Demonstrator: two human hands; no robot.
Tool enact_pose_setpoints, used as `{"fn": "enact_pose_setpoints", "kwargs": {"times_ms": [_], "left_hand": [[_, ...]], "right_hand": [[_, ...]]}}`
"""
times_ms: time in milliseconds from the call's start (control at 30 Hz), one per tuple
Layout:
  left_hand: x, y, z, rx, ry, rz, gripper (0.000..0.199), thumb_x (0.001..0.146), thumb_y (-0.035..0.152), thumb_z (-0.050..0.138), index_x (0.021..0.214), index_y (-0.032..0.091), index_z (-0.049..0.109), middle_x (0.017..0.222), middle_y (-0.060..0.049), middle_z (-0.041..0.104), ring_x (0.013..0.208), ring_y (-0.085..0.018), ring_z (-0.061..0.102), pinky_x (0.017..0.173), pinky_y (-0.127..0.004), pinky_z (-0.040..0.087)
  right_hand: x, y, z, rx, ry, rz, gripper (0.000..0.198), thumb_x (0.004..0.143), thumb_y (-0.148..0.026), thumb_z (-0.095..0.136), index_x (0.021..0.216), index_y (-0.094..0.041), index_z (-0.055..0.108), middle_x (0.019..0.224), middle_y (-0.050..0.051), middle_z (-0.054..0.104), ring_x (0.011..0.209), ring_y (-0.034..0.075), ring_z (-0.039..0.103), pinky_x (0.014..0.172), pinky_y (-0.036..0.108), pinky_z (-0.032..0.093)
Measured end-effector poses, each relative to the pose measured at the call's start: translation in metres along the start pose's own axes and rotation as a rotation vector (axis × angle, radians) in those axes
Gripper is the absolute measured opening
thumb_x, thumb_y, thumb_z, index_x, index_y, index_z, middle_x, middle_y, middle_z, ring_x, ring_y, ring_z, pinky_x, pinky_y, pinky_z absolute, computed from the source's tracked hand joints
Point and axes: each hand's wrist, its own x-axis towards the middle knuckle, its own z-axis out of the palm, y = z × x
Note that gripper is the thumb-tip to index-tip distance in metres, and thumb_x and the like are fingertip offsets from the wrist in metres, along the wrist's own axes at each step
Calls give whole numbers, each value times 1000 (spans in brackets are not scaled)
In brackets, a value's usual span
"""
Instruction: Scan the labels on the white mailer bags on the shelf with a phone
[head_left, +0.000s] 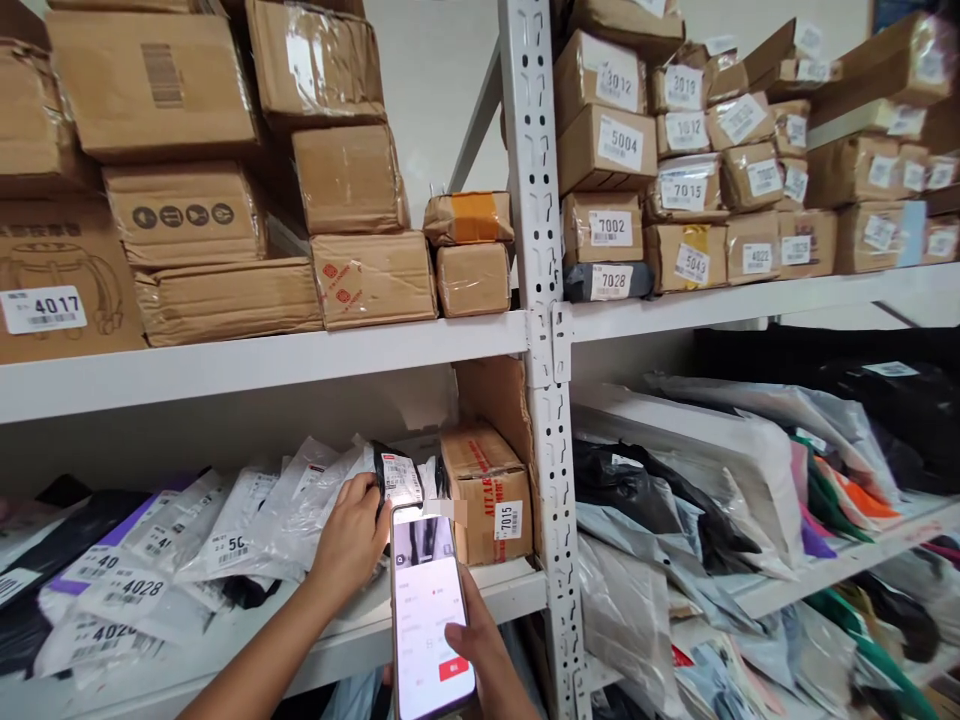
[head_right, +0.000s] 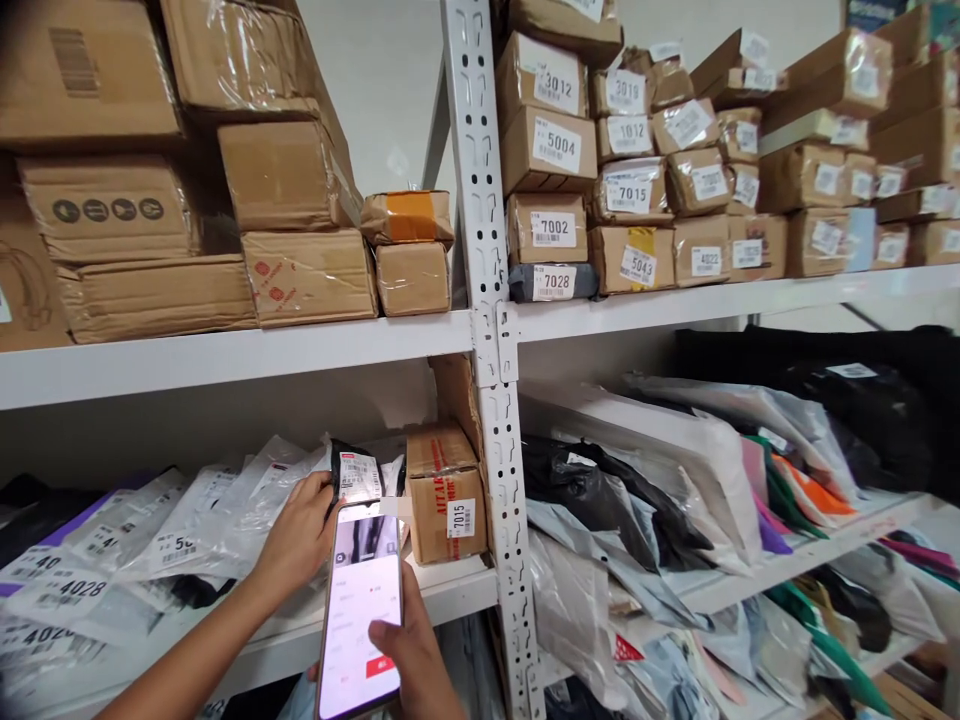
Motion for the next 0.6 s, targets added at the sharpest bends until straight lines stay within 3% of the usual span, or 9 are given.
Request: {"fn": "enact_pose_setpoints", "kwargs": {"times_ms": [67,233,400,533,600], "left_hand": [[-1,-3,2,-24,17,13,29,89,25,36,94,11,61,109,-15,57,102,-28,52,95,-44,44],[-1,-4,2,-119,28,-11,23,84,28,40,84,16,60,95,-12,60,91,-26,55,83,-43,49],[-2,7,-9,-268,70,9,25,79,36,44,78,19,61,86,-9,64,83,-25,59,79,-42,50],[-3,17,-20,-307,59,7,29,81,38,39,77,20,62,84,-8,65,82,-25,60,80,-42,51],[-4,21,-24,-315,50,-7,29,81,39,39,76,21,62,83,-7,65,83,-24,61,81,-41,51]], "right_hand": [[5,-1,6,11,-16,-10,73,66,-42,78,124,-24,38,91,6,73,68,28,74,62,37,52],[14,-7,19,-2,-80,-30,71,65,-46,77,123,-22,44,87,3,70,66,26,74,56,31,51],[15,-20,29,-76,-123,1,75,72,-51,70,131,-22,34,99,8,69,75,30,74,46,25,46],[13,-27,36,-54,-119,-22,75,75,-50,67,133,-22,29,95,6,68,71,26,73,55,31,51],[12,-29,38,-41,-109,-23,78,77,-50,66,136,-22,23,99,8,67,69,25,72,51,31,51]]}}
